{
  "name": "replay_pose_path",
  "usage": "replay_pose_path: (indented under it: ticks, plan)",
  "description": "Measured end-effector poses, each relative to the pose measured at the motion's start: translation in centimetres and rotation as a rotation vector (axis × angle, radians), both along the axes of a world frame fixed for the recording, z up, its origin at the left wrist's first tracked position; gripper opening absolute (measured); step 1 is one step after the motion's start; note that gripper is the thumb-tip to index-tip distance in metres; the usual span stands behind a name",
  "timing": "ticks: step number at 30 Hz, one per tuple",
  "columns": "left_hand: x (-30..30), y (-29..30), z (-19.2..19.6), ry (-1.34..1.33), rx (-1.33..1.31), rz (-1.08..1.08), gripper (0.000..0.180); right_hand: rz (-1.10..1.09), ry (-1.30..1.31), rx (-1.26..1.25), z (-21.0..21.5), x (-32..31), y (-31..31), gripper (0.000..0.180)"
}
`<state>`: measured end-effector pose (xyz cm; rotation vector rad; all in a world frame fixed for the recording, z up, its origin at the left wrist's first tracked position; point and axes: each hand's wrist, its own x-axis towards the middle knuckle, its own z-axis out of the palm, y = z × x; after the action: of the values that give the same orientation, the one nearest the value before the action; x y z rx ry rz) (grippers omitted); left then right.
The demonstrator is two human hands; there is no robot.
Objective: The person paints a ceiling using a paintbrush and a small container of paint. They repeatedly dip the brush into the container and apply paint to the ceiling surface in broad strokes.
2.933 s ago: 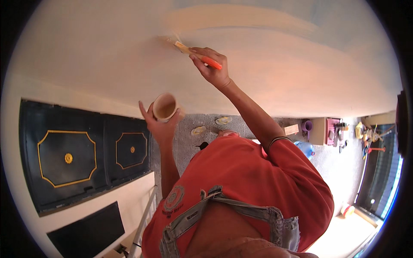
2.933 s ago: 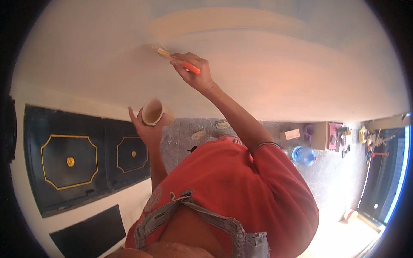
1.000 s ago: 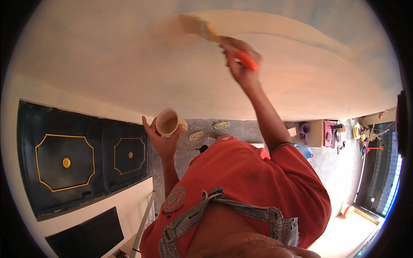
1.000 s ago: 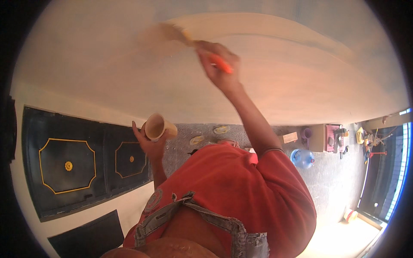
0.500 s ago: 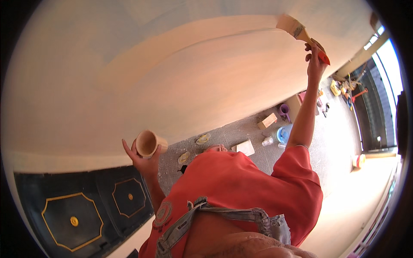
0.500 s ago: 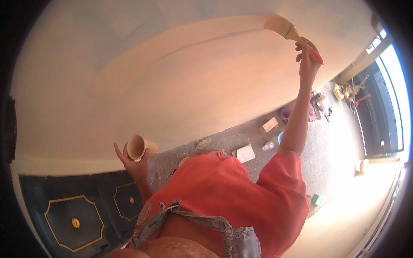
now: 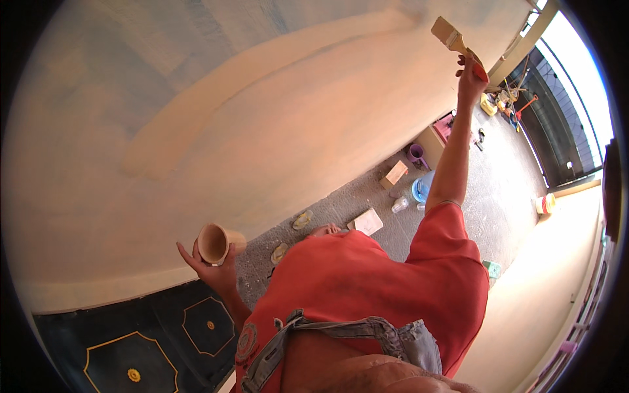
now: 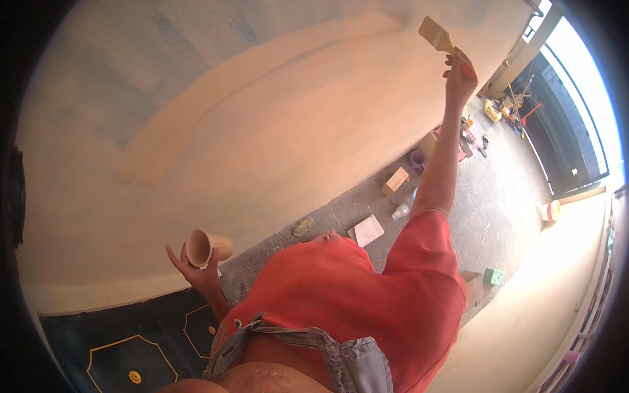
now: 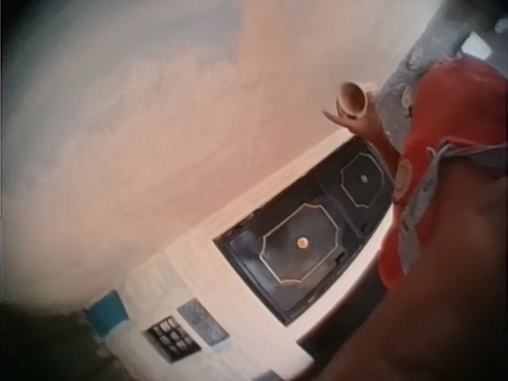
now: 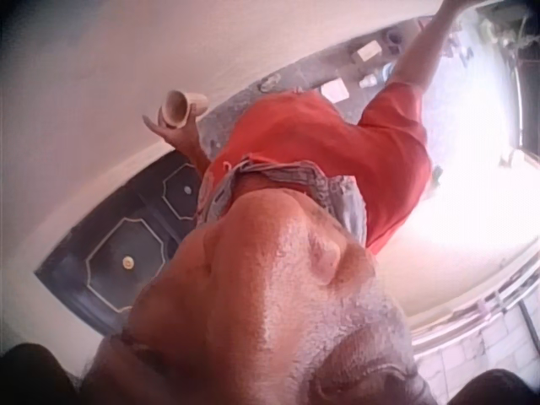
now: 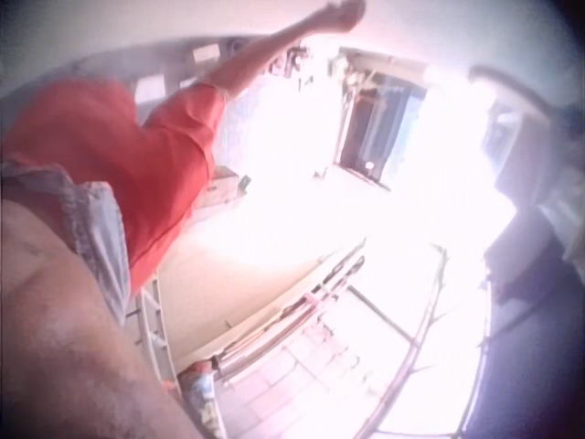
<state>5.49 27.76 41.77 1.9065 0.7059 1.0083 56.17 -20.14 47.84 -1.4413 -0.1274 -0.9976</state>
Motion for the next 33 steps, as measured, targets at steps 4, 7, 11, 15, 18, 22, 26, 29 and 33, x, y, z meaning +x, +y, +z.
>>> replay_pose_path:
  ticks: [4, 7, 11, 15, 18, 22, 26, 29, 33]
  plan:
    - [-0.1, 0.2, -0.2, 0.037, -0.007, 0.013, 0.12, -0.231, -0.024, -0.048, -1.3, 4.4, 0.5, 0.023]
    - [-0.2, 0.5, -0.5, 0.053, 0.008, 0.007, 0.119, -0.374, -0.179, -0.219, -0.6, 7.7, 1.3, 0.021]
    - [-0.3, 0.4, -1.0, 0.047, 0.022, 0.011, 0.118, -0.453, -0.293, -0.405, -0.6, 4.8, 7.1, 0.019]
    - [-0.2, 0.5, -1.3, 0.038, 0.028, 0.015, 0.119, -0.296, -0.228, -0.369, -0.5, -2.6, 13.3, 0.024]
    - [-0.2, 0.1, -0.7, 0.047, 0.006, 0.019, 0.119, -0.2, -0.282, -0.415, 0.0, -8.4, 18.2, 0.029]
    - [-0.2, 0.2, -0.2, 0.027, 0.046, -0.015, 0.12, -0.042, -0.282, -0.442, 1.1, -16.0, 23.3, 0.034]
    - [0.6, -0.3, 0.4, -0.005, 0.009, -0.006, 0.123, 0.07, -0.294, -0.478, 2.1, -20.3, 26.5, 0.032]
    - [0.7, -0.8, 0.3, 0.019, -0.03, 0.071, 0.123, 0.23, -0.4, -0.49, 0.6, -21.2, 28.9, 0.042]
    - [0.1, -0.9, -0.5, 0.067, -0.022, 0.157, 0.123, 0.39, -0.412, -0.45, 1.0, -22.6, 30.3, 0.036]
